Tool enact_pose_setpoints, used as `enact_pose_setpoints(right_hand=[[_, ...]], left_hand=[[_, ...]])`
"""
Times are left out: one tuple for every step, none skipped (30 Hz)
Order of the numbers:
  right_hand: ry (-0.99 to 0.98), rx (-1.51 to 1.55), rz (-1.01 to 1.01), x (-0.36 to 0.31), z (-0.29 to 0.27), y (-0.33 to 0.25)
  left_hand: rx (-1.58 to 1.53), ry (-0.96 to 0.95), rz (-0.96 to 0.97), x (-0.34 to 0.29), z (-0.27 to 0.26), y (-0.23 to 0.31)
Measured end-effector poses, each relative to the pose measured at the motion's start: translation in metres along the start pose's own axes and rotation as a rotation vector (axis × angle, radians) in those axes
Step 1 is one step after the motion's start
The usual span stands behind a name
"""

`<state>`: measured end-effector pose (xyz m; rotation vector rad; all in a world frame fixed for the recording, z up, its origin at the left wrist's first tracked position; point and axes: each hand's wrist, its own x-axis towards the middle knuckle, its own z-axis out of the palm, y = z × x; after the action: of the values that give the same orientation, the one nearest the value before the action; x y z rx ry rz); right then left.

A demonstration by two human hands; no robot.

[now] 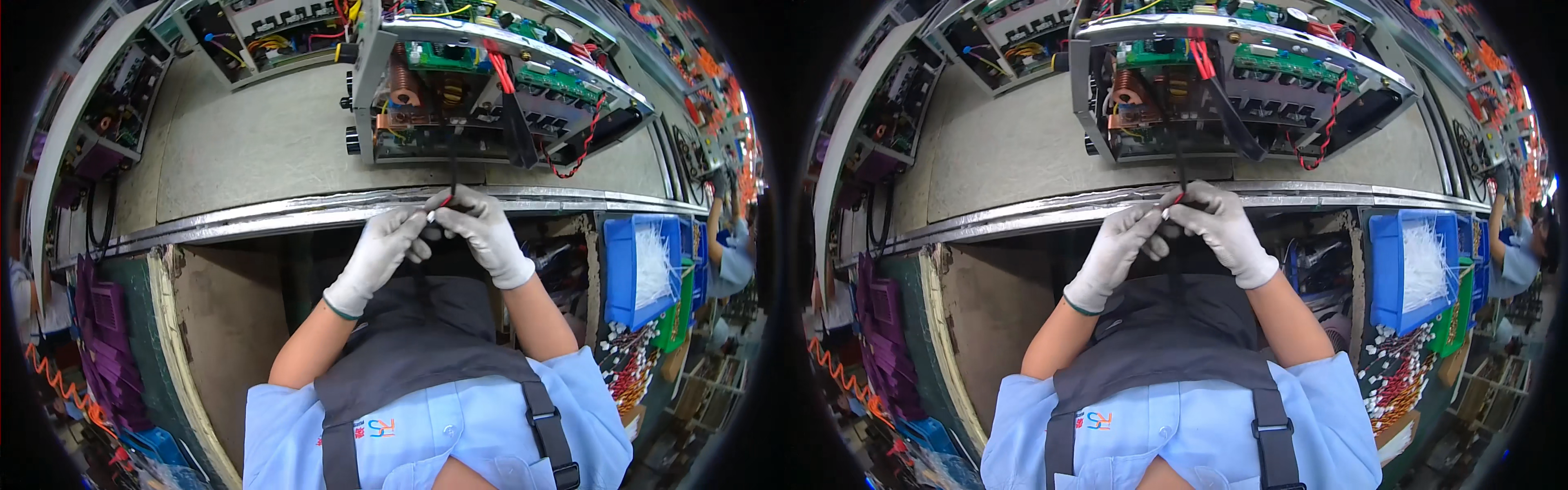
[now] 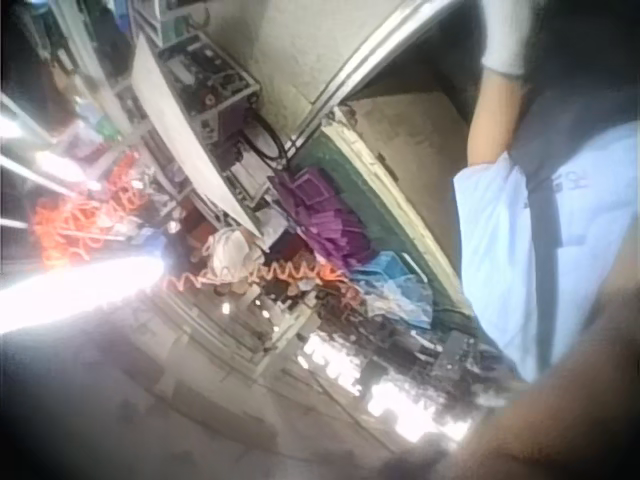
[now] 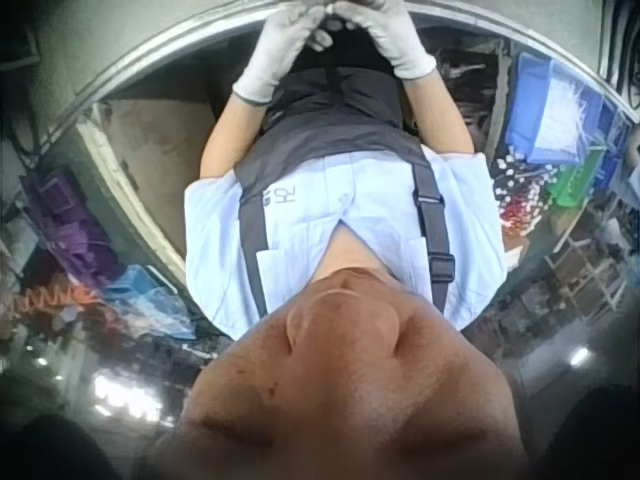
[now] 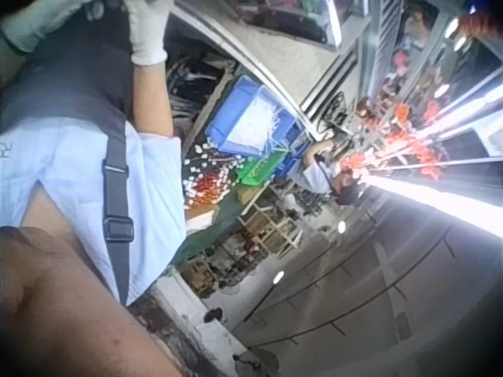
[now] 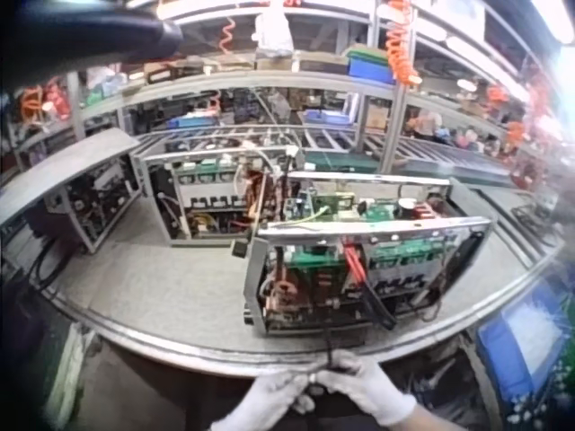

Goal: The person assembles an electronic device on a factory workbench. They connect various internal wires to a circuit board, secure the components, and organize the wiring using white zip ties. The person handles the device casing and internal components directly with gloved hands.

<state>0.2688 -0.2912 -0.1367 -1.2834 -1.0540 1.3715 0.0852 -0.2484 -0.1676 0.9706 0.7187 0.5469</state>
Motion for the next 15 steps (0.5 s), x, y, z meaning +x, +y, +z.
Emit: enact_pose_setpoints(right_hand=[[-0.021, -0.053, -0.003, 0.002, 0.003, -0.003], [-0.042, -0.107, -0.005, 0.004, 0.006, -0.006], [-0.059, -0.206, -0.055, 0.006, 0.007, -0.010], [-0.104, -0.144, -0.051, 0.008, 0.011, -0.012], [-0.122, -0.093, 0.036, 0.009, 0.013, -0.015], [-0.140, -0.042, 0.125, 0.010, 0.014, -0.019], [-0.122, -0.095, 0.120, 0.011, 0.016, -0.023], [-0.104, -0.148, 0.117, 0.013, 0.017, -0.027], [-0.085, -0.200, 0.113, 0.014, 0.017, -0.031], [-0.102, -0.294, 0.078, 0.014, 0.017, -0.034], [-0.118, -0.386, 0.042, 0.013, 0.016, -0.038], [-0.132, -0.478, 0.006, 0.012, 0.015, -0.043], [-0.193, -0.638, -0.186, 0.012, 0.008, -0.050], [-0.258, -0.794, -0.380, 0.012, 0.000, -0.059], [-0.211, -0.814, -0.418, 0.009, -0.003, -0.073]], left_hand=[[-0.029, -0.018, -0.004, -0.004, -0.004, 0.004], [-0.058, -0.035, -0.008, -0.008, -0.007, 0.007], [-0.069, -0.017, -0.018, -0.012, -0.008, 0.011], [-0.031, 0.040, 0.018, -0.014, -0.009, 0.009], [0.005, 0.099, 0.053, -0.017, -0.010, 0.005], [0.041, 0.158, 0.089, -0.018, -0.010, 0.003], [0.369, 0.294, 0.127, -0.023, 0.000, 0.016], [0.505, 0.332, 0.346, -0.022, 0.001, 0.014], [0.639, 0.369, 0.566, -0.020, 0.001, 0.009], [0.768, 0.414, 0.785, -0.019, 0.002, 0.003], [0.760, 0.424, 0.773, -0.019, 0.005, 0.000], [0.727, 0.380, 0.772, -0.019, 0.006, -0.001], [0.689, 0.330, 0.772, -0.019, 0.008, 0.000], [0.651, 0.280, 0.771, -0.018, 0.010, 0.006], [0.592, 0.203, 0.575, -0.018, 0.009, 0.018]])
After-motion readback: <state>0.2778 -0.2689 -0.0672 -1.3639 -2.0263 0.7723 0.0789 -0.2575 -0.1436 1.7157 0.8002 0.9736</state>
